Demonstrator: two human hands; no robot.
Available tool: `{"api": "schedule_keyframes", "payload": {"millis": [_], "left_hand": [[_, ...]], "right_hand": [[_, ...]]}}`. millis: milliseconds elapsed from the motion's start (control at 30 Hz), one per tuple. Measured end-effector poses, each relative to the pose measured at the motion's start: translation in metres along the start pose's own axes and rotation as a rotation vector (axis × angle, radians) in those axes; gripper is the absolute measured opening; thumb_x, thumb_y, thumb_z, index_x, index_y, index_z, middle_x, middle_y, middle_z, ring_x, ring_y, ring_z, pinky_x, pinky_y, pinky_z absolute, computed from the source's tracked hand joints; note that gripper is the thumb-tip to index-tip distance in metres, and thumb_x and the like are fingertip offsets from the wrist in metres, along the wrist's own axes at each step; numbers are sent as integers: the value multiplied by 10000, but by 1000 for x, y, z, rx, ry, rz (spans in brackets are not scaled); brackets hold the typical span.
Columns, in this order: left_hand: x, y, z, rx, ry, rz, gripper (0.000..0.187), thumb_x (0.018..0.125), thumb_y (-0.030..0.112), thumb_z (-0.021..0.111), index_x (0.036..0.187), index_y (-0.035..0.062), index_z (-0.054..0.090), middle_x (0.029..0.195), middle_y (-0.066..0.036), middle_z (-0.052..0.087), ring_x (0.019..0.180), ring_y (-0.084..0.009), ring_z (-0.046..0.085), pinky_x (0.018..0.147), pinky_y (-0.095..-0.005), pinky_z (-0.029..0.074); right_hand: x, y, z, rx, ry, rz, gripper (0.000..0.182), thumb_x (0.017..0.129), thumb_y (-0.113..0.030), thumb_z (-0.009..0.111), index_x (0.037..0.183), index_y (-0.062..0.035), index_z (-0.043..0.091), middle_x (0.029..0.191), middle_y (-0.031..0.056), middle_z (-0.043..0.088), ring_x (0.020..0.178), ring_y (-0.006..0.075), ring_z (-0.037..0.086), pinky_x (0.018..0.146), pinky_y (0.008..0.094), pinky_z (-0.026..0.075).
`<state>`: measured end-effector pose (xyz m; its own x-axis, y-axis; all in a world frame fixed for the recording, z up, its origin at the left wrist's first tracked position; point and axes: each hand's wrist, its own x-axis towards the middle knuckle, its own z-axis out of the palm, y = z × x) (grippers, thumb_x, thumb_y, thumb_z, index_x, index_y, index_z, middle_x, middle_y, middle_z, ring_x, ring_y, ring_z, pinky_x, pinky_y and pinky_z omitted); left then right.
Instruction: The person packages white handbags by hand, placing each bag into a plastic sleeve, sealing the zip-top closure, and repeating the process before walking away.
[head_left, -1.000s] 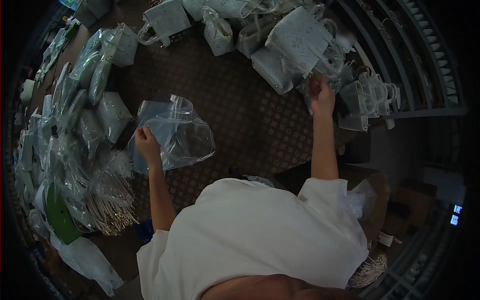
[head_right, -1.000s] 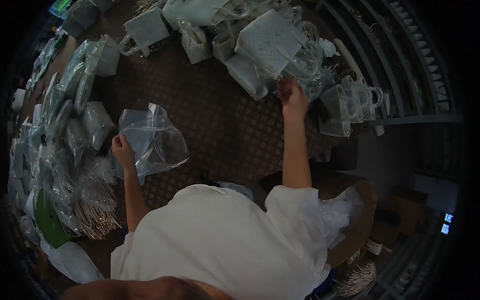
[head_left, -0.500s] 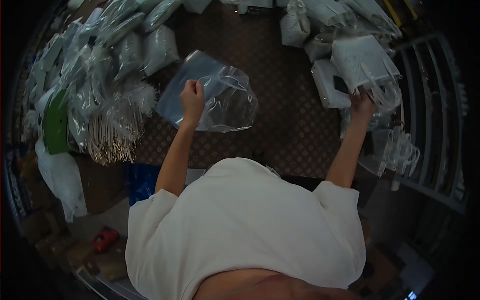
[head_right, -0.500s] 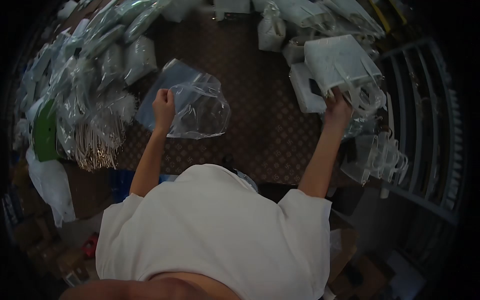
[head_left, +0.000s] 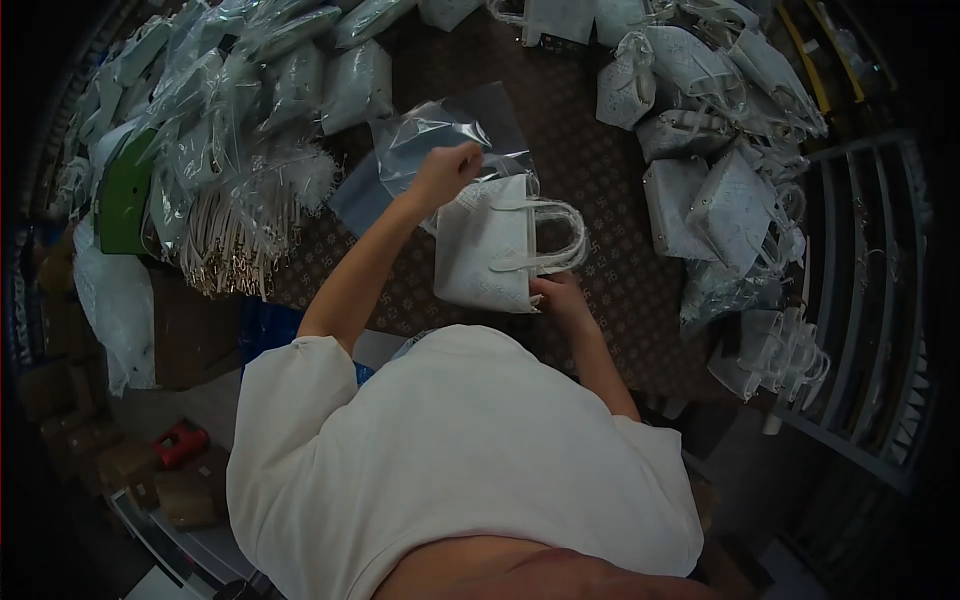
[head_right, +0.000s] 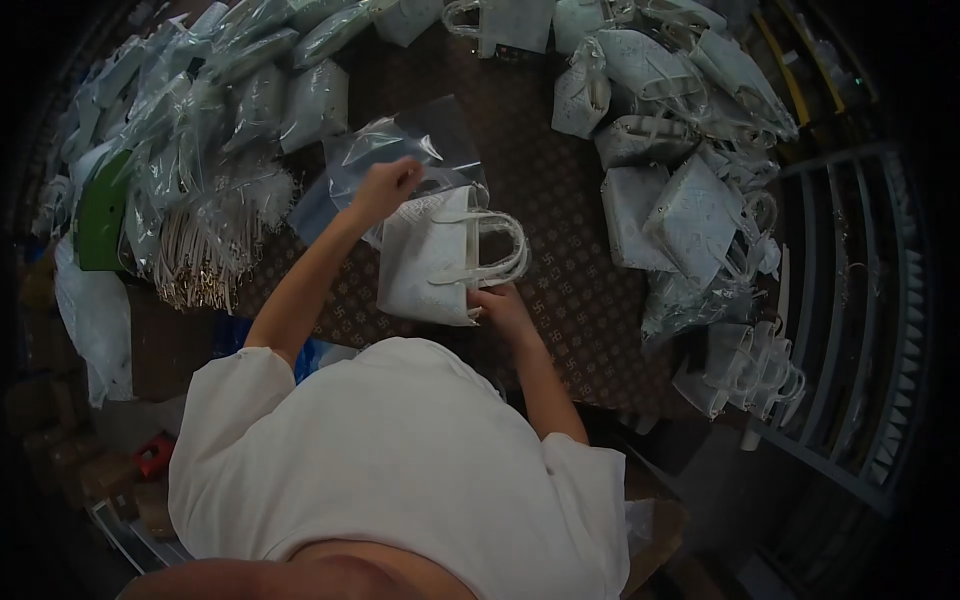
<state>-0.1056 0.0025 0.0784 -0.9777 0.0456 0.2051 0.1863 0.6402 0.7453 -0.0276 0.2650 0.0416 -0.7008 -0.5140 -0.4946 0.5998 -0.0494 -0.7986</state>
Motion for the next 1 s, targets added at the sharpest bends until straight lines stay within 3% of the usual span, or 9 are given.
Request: {"api": "schedule_keyframes", "payload": {"millis": [167,500,567,667,700,833,900,933,1000], "left_hand": [[-57,-9,-6,115,-67,85,134,776,91,569,896,38,537,676,-138,561,592,-253,557,544,-311,439],[-114,9,26,-110,279,-216,63,816,59,524,865,25,501,709,-166,545,584,-310,556,526,-357,434],[-104,21,28,-106,284,-143,74,814,57,525,874,25,497,711,-170,548,583,-319,556,522,-366,431],[-66,25,30,71,303,-107,74,803,71,510,858,34,477,708,-162,553,604,-336,559,519,-390,430],[-59,28,34,176,191,-49,71,795,82,499,839,38,466,710,-153,555,612,-339,559,521,-401,432],[-59,62,50,315,-93,153,53,766,96,469,780,53,443,727,-121,556,633,-329,560,518,-416,437],[-78,66,54,291,-25,147,63,799,107,466,796,47,448,745,-106,568,635,-297,577,524,-393,454],[-85,67,54,261,41,138,79,832,117,462,813,41,454,762,-92,580,637,-264,594,529,-370,470],[-98,70,46,-215,10,-155,123,866,158,449,857,36,459,792,-83,582,693,-229,602,569,-346,488]], "right_hand": [[50,58,8,202,118,-313,283,756,-23,533,1036,9,551,976,72,598,826,165,580,682,275,462],[64,62,27,455,191,-150,236,813,-84,535,1042,-38,560,976,61,596,802,165,575,646,266,458],[56,66,41,-182,237,-356,210,806,-112,549,1009,-64,578,927,42,604,775,141,563,605,268,452],[47,61,55,16,128,-76,227,767,-131,575,988,-79,582,872,75,617,788,201,580,622,317,462],[64,91,42,-590,103,-546,250,746,-142,586,988,-79,574,852,80,615,807,217,580,637,339,464],[47,30,47,-1205,-10,-299,234,769,-167,575,975,-56,570,902,94,603,807,213,566,643,311,459],[58,38,35,-873,25,-1003,202,789,-158,545,952,-40,564,866,98,606,759,220,575,618,315,457],[62,29,39,-871,36,-1008,202,789,-158,545,952,-40,564,866,98,606,759,220,575,618,315,457],[68,4,54,83,418,-409,343,715,-128,586,1054,-92,555,759,139,608,704,327,588,580,373,466]]}}
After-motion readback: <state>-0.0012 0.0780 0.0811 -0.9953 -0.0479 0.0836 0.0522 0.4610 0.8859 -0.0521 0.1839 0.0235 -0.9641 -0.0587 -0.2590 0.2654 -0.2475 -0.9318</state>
